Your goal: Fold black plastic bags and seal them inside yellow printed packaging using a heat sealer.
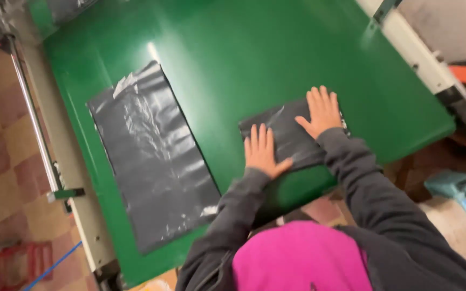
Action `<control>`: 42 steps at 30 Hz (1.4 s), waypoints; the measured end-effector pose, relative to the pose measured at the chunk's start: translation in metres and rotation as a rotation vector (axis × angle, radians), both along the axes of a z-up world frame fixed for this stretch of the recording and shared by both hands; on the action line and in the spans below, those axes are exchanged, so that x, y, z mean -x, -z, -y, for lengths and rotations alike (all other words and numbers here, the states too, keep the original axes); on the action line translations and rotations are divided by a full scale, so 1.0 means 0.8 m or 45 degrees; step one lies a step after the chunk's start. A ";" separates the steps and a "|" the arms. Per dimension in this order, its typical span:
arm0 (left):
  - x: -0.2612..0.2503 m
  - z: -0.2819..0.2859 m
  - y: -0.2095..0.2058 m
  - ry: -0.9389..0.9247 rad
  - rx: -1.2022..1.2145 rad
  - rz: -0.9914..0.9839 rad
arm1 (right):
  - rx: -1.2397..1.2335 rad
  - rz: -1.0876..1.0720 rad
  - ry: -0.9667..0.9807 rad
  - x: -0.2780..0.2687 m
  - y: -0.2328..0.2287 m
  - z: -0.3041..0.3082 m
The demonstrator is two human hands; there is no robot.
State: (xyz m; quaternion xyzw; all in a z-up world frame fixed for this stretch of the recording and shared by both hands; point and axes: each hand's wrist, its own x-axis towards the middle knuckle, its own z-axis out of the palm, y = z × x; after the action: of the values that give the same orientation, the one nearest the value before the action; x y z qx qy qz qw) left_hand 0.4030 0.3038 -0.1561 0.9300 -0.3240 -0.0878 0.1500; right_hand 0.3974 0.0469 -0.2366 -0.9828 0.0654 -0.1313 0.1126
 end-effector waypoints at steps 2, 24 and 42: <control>-0.001 -0.029 -0.008 0.065 -0.019 0.005 | 0.104 0.021 0.090 0.010 -0.002 0.040; -0.090 0.008 0.107 0.155 0.797 -0.921 | -1.279 0.201 0.230 0.207 0.036 -0.020; 0.074 -0.310 -0.004 -0.587 0.024 0.145 | -2.036 -1.058 -0.285 0.112 -0.003 -0.256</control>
State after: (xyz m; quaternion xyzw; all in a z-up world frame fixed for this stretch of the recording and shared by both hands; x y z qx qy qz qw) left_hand 0.3441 0.5520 -0.1525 0.9814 -0.1117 0.0043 0.1564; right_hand 0.3082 0.2516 -0.2339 -0.5804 0.0765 0.3301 0.7405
